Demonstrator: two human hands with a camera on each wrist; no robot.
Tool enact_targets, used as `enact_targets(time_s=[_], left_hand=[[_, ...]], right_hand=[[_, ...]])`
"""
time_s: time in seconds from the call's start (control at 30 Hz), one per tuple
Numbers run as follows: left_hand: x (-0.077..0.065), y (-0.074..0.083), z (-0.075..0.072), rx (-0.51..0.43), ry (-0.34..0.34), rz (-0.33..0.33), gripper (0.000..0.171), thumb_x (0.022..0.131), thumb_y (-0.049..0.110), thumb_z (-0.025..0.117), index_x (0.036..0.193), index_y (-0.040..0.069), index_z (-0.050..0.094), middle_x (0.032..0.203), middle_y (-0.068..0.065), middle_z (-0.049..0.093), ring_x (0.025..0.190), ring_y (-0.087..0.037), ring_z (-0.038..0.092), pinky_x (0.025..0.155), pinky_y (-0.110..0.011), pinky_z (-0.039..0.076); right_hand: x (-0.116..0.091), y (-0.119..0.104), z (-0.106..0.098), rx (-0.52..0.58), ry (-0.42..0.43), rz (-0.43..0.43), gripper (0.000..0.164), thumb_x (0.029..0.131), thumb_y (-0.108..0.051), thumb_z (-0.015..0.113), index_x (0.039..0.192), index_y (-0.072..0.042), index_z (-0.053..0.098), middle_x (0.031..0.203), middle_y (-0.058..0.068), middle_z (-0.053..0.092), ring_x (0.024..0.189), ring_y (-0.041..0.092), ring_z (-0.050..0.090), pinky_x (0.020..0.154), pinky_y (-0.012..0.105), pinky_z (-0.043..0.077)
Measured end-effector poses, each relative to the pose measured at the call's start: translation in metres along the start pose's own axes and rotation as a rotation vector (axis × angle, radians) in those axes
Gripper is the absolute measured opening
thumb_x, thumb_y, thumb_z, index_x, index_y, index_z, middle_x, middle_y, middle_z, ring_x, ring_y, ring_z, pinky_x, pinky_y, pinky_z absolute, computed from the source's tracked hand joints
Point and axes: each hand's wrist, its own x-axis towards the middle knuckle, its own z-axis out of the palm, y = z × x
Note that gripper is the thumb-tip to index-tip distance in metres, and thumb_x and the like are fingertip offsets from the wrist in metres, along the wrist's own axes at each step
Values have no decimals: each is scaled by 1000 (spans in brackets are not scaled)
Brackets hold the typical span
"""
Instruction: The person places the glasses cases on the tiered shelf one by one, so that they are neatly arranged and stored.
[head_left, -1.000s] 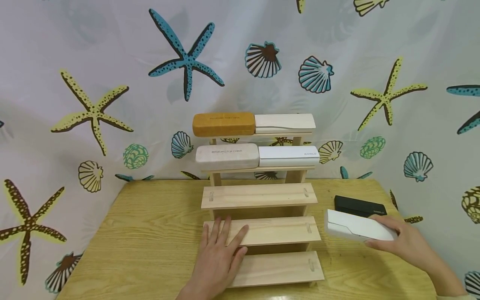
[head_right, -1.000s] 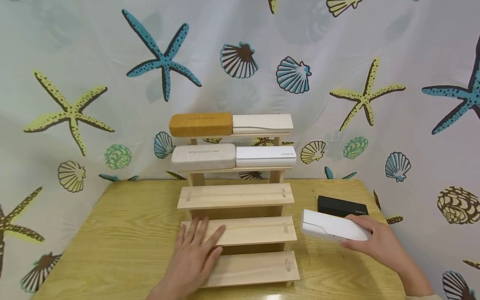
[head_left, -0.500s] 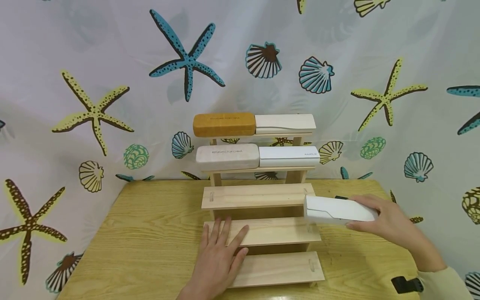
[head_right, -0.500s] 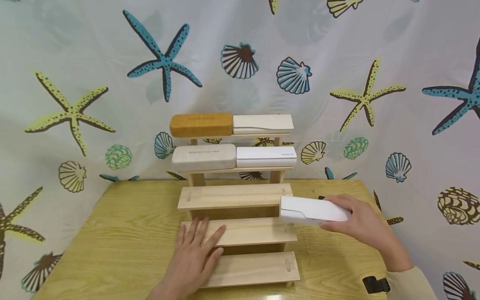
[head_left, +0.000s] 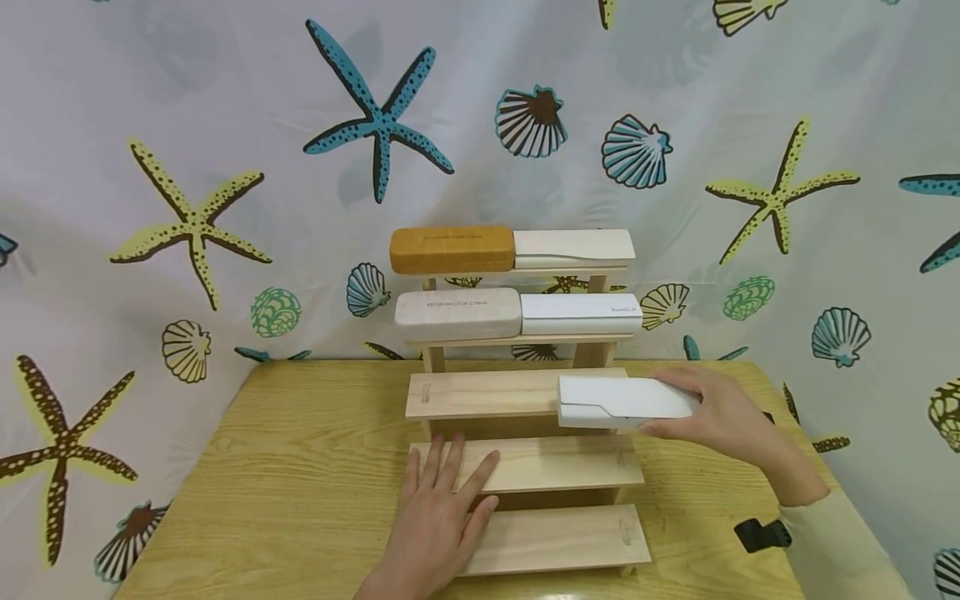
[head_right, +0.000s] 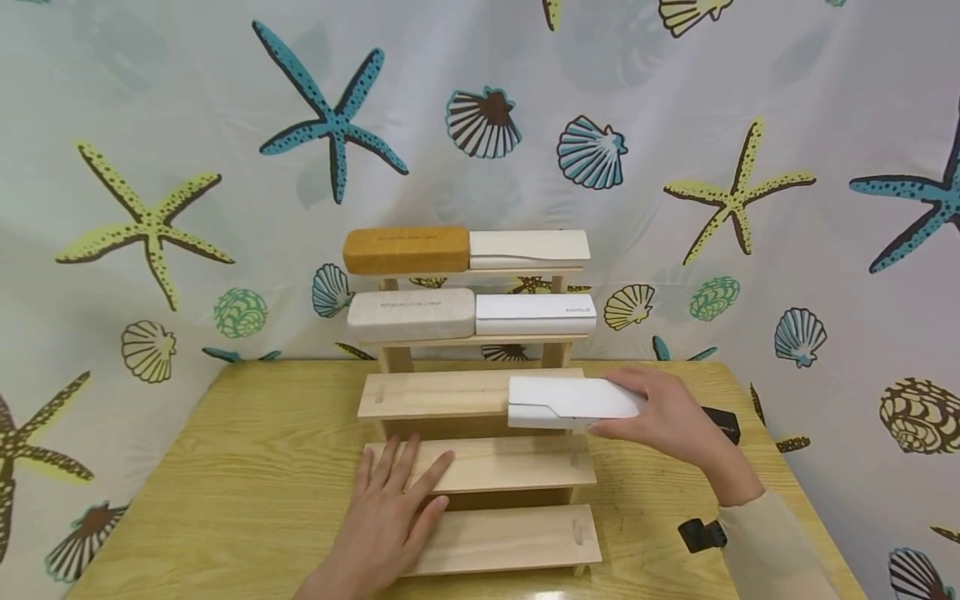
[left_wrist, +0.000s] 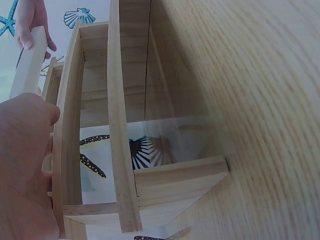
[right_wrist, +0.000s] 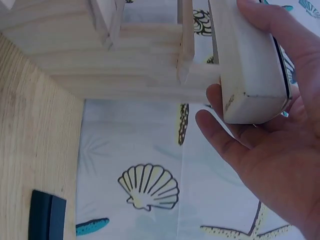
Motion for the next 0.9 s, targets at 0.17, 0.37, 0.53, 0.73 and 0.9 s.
enact_targets(time_s=[0.17,0.37,0.53,0.73,0.9], left_hand=[[0,0,-1,3,-4,4,51,109,44,52,158,30,51,161,-28,45,151,-53,39,121,-75,26],[-1,0,0,3,-6,4,51,110,45,50,159,30,50,161,-28,45,151,-53,39,121,-74,25],[0,0,0,11,9,13,51,109,44,51,158,30,51,160,-28,47,150,-53,40,121,-74,26],[1,1,-1,11,4,11,52,109,46,50,158,29,51,160,-28,46,151,-53,39,121,-75,25],[1,1,-2,9,-15,3,52,109,48,49,159,30,50,161,-27,45,152,-53,37,122,-75,24]], right_hand=[[17,-9,12,5,-3,-54,73,82,-41,91,143,-9,66,143,18,65,121,37,66,92,52,55],[36,-21,27,11,-7,-79,69,81,-42,92,138,-10,69,131,12,71,109,28,66,88,44,54],[48,-33,39,10,-18,-101,65,81,-43,91,135,-13,71,123,8,73,101,23,64,86,41,53],[60,-47,52,23,-34,-106,72,81,-45,91,139,-11,69,130,10,72,105,25,66,89,45,55],[70,-60,64,37,-43,-115,72,80,-47,91,139,-12,69,125,7,72,98,21,65,86,40,55]])
